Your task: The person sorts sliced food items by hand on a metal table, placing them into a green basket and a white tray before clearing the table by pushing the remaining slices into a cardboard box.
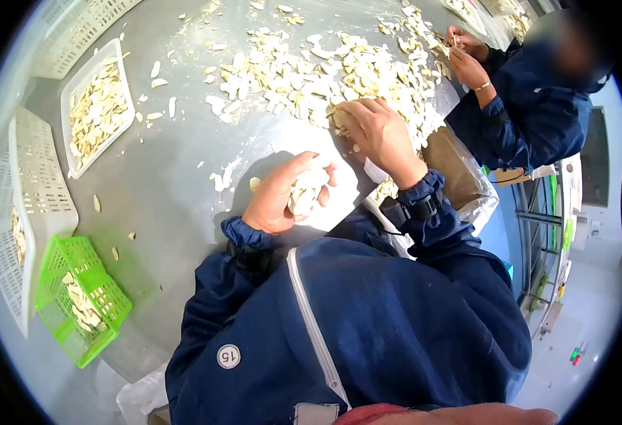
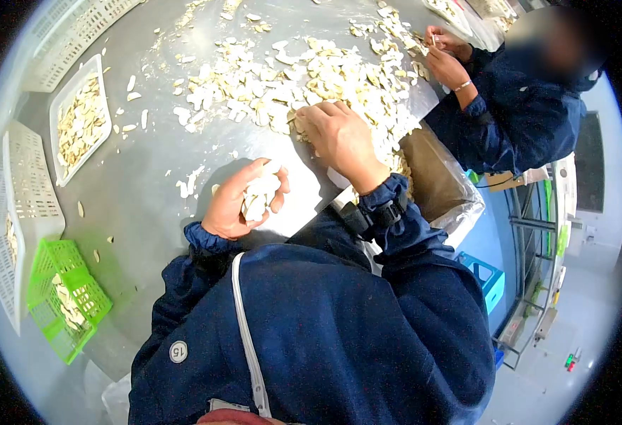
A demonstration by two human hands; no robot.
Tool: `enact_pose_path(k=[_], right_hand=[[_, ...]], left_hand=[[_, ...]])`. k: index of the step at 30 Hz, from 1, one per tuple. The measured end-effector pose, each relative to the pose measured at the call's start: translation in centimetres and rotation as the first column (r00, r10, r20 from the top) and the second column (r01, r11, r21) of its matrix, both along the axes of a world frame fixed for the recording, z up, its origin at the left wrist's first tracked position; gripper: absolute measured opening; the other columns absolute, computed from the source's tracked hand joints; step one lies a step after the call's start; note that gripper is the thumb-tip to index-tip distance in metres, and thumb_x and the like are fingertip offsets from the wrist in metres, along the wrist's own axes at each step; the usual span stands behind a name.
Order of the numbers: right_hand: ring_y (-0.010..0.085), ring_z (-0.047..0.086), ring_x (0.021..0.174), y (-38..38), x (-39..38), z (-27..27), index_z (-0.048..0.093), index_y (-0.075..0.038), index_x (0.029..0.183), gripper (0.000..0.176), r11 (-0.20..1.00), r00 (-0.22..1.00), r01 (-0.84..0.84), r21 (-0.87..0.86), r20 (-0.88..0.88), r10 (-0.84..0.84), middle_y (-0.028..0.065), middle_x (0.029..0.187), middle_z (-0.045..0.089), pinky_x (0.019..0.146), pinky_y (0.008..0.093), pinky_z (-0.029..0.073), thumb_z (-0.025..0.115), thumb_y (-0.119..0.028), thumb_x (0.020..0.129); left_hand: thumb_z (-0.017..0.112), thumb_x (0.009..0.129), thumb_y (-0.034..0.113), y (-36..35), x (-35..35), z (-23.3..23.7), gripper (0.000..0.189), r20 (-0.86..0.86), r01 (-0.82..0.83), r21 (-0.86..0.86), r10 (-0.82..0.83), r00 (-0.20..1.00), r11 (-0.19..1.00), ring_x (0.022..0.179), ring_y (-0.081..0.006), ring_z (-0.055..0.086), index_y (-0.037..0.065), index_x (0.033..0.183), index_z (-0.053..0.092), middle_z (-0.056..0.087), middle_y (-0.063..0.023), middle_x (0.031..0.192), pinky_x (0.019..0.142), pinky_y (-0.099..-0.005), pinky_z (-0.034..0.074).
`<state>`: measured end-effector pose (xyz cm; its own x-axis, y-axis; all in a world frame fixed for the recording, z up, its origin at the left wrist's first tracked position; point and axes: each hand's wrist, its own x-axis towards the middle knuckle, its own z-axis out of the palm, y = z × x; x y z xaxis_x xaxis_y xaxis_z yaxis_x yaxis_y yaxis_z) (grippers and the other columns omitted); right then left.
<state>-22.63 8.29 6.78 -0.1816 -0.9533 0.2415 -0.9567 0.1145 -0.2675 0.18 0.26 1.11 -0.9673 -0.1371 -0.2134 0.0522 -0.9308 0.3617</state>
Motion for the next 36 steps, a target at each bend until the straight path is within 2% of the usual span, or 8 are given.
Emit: enact_pose_path(k=[5, 8, 10, 12, 15, 23, 30, 36], right_hand=[[0.0328, 0.073, 0.083, 0.9, -1.3, 0.6, 0.075, -0.005, 0.116, 0.021, 0.979, 0.974, 0.194, -0.055, 0.127, -0.186, 0.0151, 0.099, 0.075, 0.076, 0.0396, 0.058, 0.063, -0.015, 0.102], [0.0246, 0.072, 0.081, 1.1, -0.5, 2.0, 0.075, -0.004, 0.119, 0.024, 0.974, 0.875, 0.215, 0.076, 0.428, -0.227, 0.0144, 0.099, 0.075, 0.075, 0.0354, 0.057, 0.064, -0.018, 0.104], [0.0098, 0.065, 0.091, 0.8, 0.4, 2.8, 0.07, 0.003, 0.127, 0.03, 0.992, 0.623, -0.025, 0.123, 0.778, -0.081, 0.0017, 0.106, 0.073, 0.08, 0.0272, 0.055, 0.064, -0.02, 0.109], [0.0188, 0.071, 0.085, -0.2, 1.6, 2.9, 0.075, -0.004, 0.12, 0.029, 0.999, 0.611, -0.038, 0.02, 0.792, 0.008, 0.0121, 0.1, 0.075, 0.076, 0.0332, 0.055, 0.071, -0.026, 0.102], [0.0225, 0.071, 0.083, -1.1, 1.1, 2.9, 0.077, -0.006, 0.117, 0.026, 0.997, 0.901, -0.031, 0.066, 0.435, -0.001, 0.0128, 0.097, 0.074, 0.075, 0.0352, 0.056, 0.072, -0.025, 0.101], [0.0256, 0.072, 0.081, 5.1, -0.1, 1.4, 0.077, -0.008, 0.115, 0.028, 0.953, 0.931, 0.197, 0.23, 0.26, -0.255, 0.0114, 0.101, 0.074, 0.075, 0.0361, 0.058, 0.075, -0.028, 0.095], [0.0329, 0.072, 0.095, 3.9, -1.4, 1.2, 0.074, -0.015, 0.121, 0.029, 0.96, 0.96, 0.28, 0.016, -0.003, -0.28, 0.0092, 0.107, 0.073, 0.08, 0.0421, 0.059, 0.066, -0.011, 0.093], [0.0297, 0.07, 0.1, -4.6, -0.7, 0.0, 0.077, -0.016, 0.118, 0.03, 0.959, 0.986, -0.145, -0.243, -0.122, 0.118, 0.0064, 0.111, 0.074, 0.088, 0.0395, 0.058, 0.065, -0.01, 0.092]], left_hand=[[0.053, 0.11, 0.038, 0.0, -0.1, -0.3, 0.044, -0.059, -0.001, 0.007, 0.001, 0.998, 1.0, 0.082, -0.0155, 0.068, 0.001, 0.131, 0.062, 0.069, -0.0094, 0.107, 0.056, -0.0251, 0.049], [0.05, 0.111, 0.039, 0.0, -0.1, 0.5, 0.046, -0.074, -0.048, -0.063, 0.043, 0.996, 0.997, 0.084, -0.0154, 0.068, 0.001, 0.135, 0.061, 0.069, -0.0094, 0.109, 0.056, -0.025, 0.05], [0.048, 0.111, 0.04, 0.0, -0.1, 0.6, 0.048, -0.065, -0.076, -0.091, 0.071, 0.995, 0.993, 0.085, -0.0154, 0.067, 0.002, 0.138, 0.06, 0.068, -0.0095, 0.11, 0.056, -0.0244, 0.05], [0.047, 0.111, 0.041, 0.1, -0.3, 0.8, 0.05, -0.052, -0.137, 0.006, 0.137, 0.989, 0.991, 0.08, -0.0164, 0.068, -0.001, 0.138, 0.057, 0.069, -0.0128, 0.108, 0.047, -0.0229, 0.048], [0.047, 0.112, 0.044, 0.2, -0.2, 0.3, 0.054, -0.075, -0.184, 0.05, 0.187, 0.979, 0.982, 0.079, -0.0172, 0.068, -0.002, 0.139, 0.056, 0.07, -0.0151, 0.108, 0.043, -0.0223, 0.048], [0.041, 0.112, 0.052, -0.2, -0.3, 0.0, 0.06, -0.091, -0.154, 0.002, 0.154, 0.984, 0.988, 0.075, -0.0148, 0.068, 0.001, 0.139, 0.06, 0.071, -0.0111, 0.106, 0.043, -0.0221, 0.045], [0.042, 0.113, 0.046, 0.0, -0.2, 0.8, 0.052, -0.009, -0.197, -0.025, 0.197, 0.98, 0.98, 0.069, -0.0151, 0.067, -0.001, 0.121, 0.063, 0.071, -0.0151, 0.099, 0.04, -0.0217, 0.044], [0.049, 0.111, 0.043, 0.0, -0.2, -0.2, 0.043, -0.077, -0.162, -0.103, 0.155, 0.985, 0.981, 0.073, -0.013, 0.065, 0.004, 0.12, 0.063, 0.069, -0.0103, 0.1, 0.042, -0.0227, 0.041]])
